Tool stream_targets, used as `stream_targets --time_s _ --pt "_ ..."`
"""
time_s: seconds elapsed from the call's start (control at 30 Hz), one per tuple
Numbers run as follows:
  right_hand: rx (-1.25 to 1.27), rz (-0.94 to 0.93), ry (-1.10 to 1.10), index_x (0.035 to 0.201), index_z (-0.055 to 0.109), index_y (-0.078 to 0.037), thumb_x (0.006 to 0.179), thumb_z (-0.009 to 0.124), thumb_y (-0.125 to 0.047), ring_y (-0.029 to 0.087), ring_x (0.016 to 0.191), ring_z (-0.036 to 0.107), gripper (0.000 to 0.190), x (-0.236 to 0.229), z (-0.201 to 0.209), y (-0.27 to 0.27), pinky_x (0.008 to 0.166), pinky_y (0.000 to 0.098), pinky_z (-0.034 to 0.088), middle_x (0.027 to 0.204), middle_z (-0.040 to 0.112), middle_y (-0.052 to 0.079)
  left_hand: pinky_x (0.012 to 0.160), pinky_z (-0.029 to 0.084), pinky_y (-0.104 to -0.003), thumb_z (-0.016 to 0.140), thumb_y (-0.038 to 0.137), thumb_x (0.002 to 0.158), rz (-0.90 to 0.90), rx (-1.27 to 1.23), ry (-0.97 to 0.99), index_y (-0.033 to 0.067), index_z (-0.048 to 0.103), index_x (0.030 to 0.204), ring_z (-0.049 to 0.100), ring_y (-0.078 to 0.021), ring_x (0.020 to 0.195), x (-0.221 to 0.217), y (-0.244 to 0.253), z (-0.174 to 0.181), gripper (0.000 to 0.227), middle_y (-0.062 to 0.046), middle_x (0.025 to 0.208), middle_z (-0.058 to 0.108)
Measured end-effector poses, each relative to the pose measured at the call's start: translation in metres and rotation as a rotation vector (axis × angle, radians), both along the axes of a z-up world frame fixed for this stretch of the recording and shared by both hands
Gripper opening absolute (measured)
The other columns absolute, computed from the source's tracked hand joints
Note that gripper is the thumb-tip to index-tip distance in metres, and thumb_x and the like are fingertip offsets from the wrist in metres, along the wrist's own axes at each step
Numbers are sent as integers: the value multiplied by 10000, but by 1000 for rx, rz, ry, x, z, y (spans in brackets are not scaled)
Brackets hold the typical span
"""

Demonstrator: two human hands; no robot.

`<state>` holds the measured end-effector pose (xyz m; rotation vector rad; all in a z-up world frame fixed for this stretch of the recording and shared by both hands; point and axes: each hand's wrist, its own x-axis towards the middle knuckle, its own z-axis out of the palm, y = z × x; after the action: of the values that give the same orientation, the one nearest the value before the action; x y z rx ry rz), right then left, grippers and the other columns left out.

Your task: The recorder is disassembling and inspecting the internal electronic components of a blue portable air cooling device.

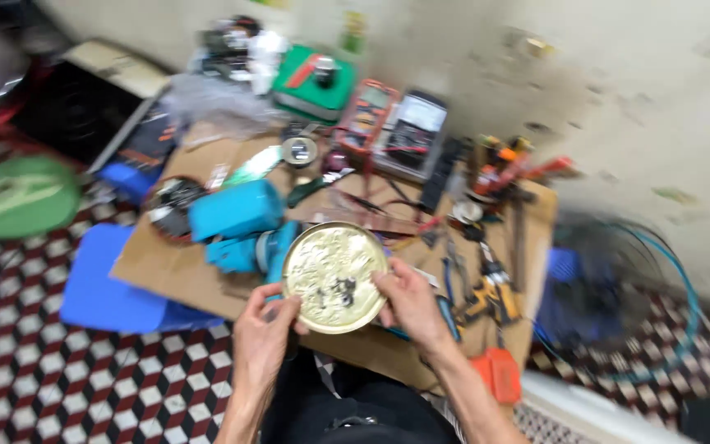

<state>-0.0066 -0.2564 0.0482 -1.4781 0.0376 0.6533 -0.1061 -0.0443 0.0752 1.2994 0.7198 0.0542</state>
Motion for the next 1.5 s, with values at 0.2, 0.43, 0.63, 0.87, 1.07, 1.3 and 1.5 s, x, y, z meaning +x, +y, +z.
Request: stream_targets --time_s 0.2,0.43,0.63,0.87,1.07,1.3,1.5 --pt "52 -269 134 1150 629 -35 1006 592 -237 44 403 497 250 -44 -7 -47 344 191 314 673 649 8 693 520 -348 757 204 895 -114 957 -148 5 636 1202 657 -242 795 19 -58 33 385 -138 998 691" --pt "95 -479 222 1155 632 -53 1015 571 -237 54 406 511 239 -91 -62 -81 354 188 363 676 629 5 848 524 -405 739 188 899 -588 848 -375 45 670 1167 650 -309 1008 45 -143 3 311 -147 1077 678" --pt "42 -686 275 1170 626 -57 1001 566 -210 82 428 551 236 -115 -79 -131 356 206 389 760 686 46 1051 446 -470 696 170 911 -605 964 -640 14 644 1198 581 -375 1226 36 -139 -44 330 -201 1257 652" --pt "-120 -876 327 1271 610 -61 989 564 -205 106 461 550 320 -126 -73 -177 375 225 405 829 713 90 824 571 -424 646 262 915 -839 558 168 40 648 1195 739 -314 931 9 -105 -166 358 -165 987 743" --pt "-56 -909 285 1373 572 -71 987 584 -201 109 487 565 407 -117 -89 -192 413 233 418 840 695 70 844 562 -416 649 307 907 -684 548 282 55 668 1175 742 -306 923 0 -102 -197 368 -164 957 765" --pt "-24 -897 276 1375 568 -78 990 592 -207 102 493 573 406 -114 -90 -191 409 230 417 779 658 61 853 519 -502 645 244 951 -580 828 -143 -52 582 1273 656 -449 1016 28 -118 -221 442 -279 1172 668" --pt "-60 -870 345 1238 591 4 1014 567 -224 112 498 562 321 -138 -86 -185 416 247 407 743 662 74 770 529 -571 579 124 907 -705 837 87 27 619 1301 688 -462 814 67 -138 -231 408 -262 884 710"
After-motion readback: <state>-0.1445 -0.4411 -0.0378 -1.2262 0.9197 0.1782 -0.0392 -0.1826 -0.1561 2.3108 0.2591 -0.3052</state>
